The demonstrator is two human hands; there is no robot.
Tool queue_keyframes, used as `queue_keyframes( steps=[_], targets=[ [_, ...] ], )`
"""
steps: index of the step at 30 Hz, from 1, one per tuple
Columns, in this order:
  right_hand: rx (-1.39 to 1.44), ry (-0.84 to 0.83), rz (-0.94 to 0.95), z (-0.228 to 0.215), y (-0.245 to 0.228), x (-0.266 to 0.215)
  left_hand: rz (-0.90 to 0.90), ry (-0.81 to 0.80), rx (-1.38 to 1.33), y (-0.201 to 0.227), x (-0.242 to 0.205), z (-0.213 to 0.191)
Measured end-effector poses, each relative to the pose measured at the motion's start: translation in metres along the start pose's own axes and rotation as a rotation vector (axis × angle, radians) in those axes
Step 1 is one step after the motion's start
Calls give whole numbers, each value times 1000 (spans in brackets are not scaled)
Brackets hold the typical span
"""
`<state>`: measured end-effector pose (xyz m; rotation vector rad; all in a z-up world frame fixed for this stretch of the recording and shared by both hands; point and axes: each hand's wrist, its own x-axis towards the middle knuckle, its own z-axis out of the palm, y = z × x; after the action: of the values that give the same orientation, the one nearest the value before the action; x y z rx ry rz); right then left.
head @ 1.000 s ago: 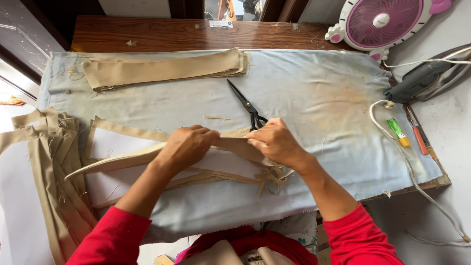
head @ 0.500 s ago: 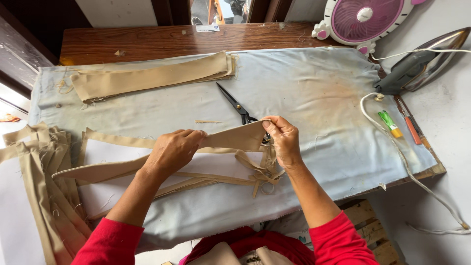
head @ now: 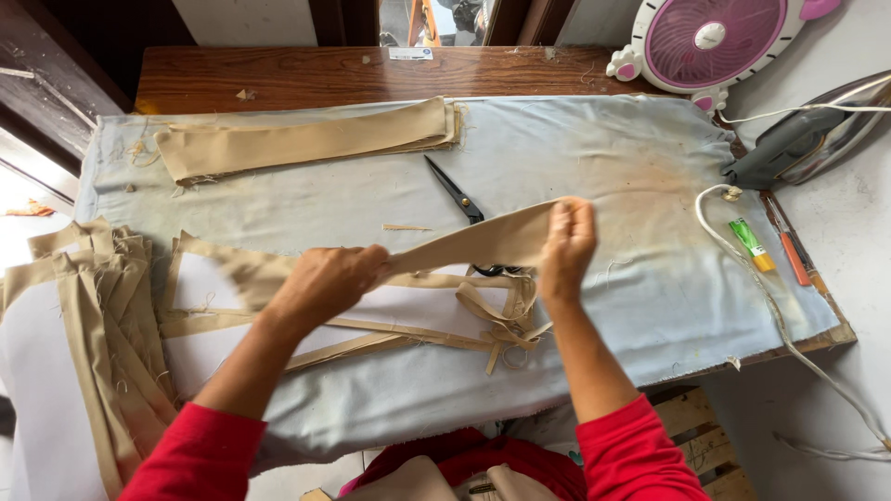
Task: The person uses scissors to cut beige fabric pieces along white paper templates. They trim the edges, remove excess fabric, and fold the cut pieces on the work surface.
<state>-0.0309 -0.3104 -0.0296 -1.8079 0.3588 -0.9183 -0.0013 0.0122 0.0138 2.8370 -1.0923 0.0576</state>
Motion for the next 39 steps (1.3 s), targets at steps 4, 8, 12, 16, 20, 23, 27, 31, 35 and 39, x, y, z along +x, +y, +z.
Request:
queue_keyframes(
  steps=[4, 8, 12, 16, 20, 23, 27, 31, 35, 39],
  targets=[
    [-56, 51, -68, -23, 29, 33, -58, -28, -13, -41, -17, -7],
    [-116, 88, -92, -45, 78, 58, -371, -339, -142, -81, -34, -14],
    [-25, 67, 50, -42, 83, 60, -567, 112, -718, -126, -59, 20],
    [40, 47, 28, -10, 27, 43, -574, 512, -1294, -160, -41, 62],
    [134, -204, 23, 44, 22, 64, -762, 884, -815, -176, -29, 51],
    [133, -329, 20, 94, 30, 94, -820, 942, -529, -221, -15, 73],
    [76, -433, 3, 157, 37, 135, -735, 963, -451, -273, 7, 104],
    [-34, -469, -229, 213, 82, 172, -769, 982, -677, -292, 31, 115],
    [-279, -509, -351, 263, 157, 191, -863, 886, -501, -322, 40, 156],
    [-613, -465, -612, 279, 209, 178, -949, 745, -504, -314, 28, 161]
  ],
)
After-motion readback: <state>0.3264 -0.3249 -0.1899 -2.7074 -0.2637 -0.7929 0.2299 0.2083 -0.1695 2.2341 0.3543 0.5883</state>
